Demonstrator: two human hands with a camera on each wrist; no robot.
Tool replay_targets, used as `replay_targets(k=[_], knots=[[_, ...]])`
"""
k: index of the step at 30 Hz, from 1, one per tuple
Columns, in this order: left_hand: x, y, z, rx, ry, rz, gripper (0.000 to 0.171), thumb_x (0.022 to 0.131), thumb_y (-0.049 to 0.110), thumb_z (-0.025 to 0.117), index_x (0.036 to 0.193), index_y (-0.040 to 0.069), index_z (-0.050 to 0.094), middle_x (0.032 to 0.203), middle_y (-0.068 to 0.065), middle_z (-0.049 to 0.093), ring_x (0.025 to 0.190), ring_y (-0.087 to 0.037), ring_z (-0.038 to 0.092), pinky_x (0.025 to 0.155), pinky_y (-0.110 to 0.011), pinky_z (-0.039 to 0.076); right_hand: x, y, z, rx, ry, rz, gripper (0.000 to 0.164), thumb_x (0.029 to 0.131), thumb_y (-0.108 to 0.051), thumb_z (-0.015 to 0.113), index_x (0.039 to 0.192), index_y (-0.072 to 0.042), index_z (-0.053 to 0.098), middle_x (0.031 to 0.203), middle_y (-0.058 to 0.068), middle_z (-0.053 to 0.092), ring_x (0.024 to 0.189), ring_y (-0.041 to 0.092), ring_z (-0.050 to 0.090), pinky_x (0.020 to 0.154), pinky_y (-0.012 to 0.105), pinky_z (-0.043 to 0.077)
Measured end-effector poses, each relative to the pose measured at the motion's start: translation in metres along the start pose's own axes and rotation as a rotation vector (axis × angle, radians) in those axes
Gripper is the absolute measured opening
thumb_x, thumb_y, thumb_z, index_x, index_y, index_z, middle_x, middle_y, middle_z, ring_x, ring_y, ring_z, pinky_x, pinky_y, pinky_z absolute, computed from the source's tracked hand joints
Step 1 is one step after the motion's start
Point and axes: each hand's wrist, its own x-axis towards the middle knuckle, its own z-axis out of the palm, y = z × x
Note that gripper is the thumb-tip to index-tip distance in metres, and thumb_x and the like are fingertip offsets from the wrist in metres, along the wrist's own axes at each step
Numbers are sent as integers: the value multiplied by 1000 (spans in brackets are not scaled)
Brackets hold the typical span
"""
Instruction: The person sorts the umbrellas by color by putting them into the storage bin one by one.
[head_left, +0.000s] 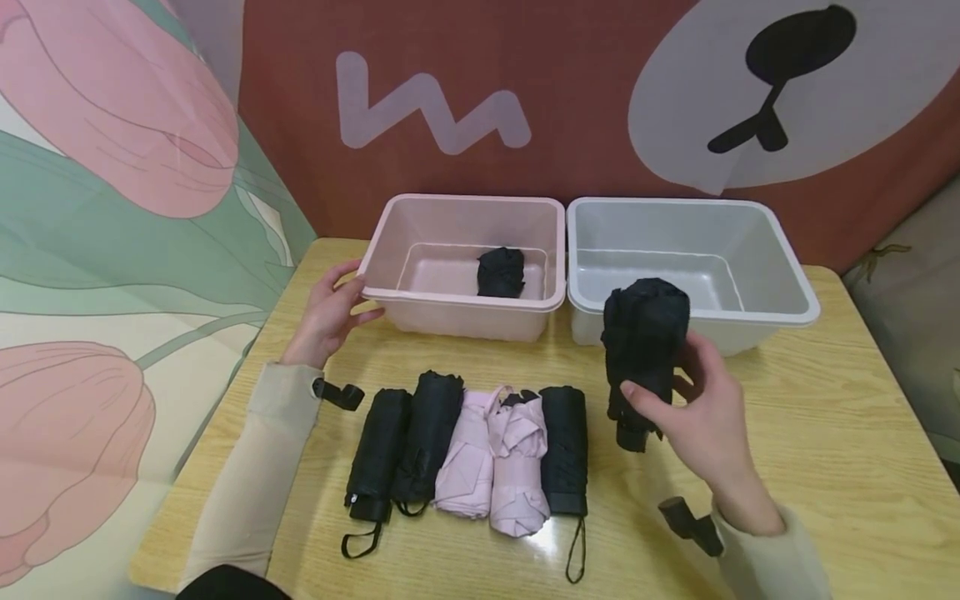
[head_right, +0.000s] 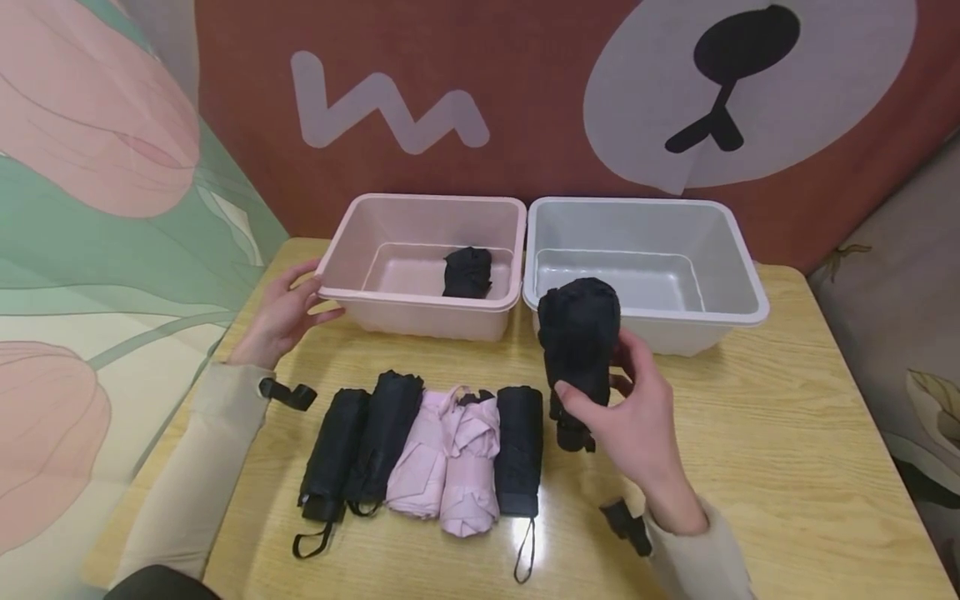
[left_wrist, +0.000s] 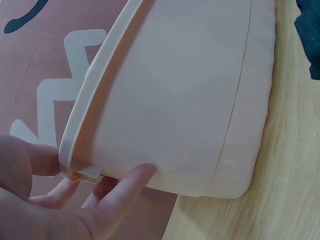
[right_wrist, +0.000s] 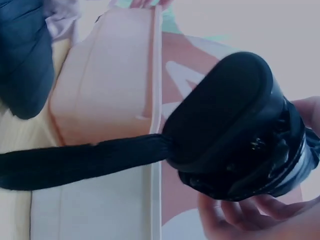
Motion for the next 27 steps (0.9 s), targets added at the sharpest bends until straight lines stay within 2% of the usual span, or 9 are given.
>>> replay_targets(k=[3,7,11,16,18,24,27], knots=[[1,1,1,3,-7,3,48,100,24,51,145,18,36,141,-12,44,105,-17,59,90,-40,57,4,-8,0,121,31,-12,67,72,10,75,132,-6,52,119,-5,59,106,8,57,86,8,48],[2,1,2,-8,-12,4,48,100,23,51,145,17,36,142,-13,44,104,-17,60,91,-42,56,11,-19,-1,286,39,-53,70,69,19,71,133,-5,53,122,2,60,108,16,57,88,11,49],[2,1,1,-2,-1,7,46,100,23,50,144,18,37,142,-13,44,104,-16,60,84,-36,59,19,-26,-2,410,24,-51,67,71,19,70,132,-5,54,122,8,59,107,19,57,88,13,51],[3,-1,0,-13,-2,18,45,101,21,50,143,16,38,142,-15,44,102,-16,60,85,-38,59,30,-34,-1,513,42,-44,64,73,19,69,130,-5,55,122,10,58,106,22,54,91,15,51],[3,-2,0,-13,0,17,44,101,21,49,143,16,38,142,-15,44,102,-16,60,87,-40,58,35,-36,1,611,39,-69,63,75,21,65,131,-3,53,124,12,56,108,24,53,94,18,50],[4,-3,0,1,13,8,43,101,22,49,143,18,39,142,-13,44,106,-19,59,90,-42,56,54,-40,5,1030,-17,-145,54,81,22,56,132,6,48,124,19,53,109,28,52,94,30,54],[4,-3,-1,-2,14,7,44,101,22,49,143,18,38,142,-13,45,108,-19,58,90,-42,56,65,-40,6,1118,-33,-145,51,85,16,55,133,3,47,125,18,53,108,26,54,95,32,53]])
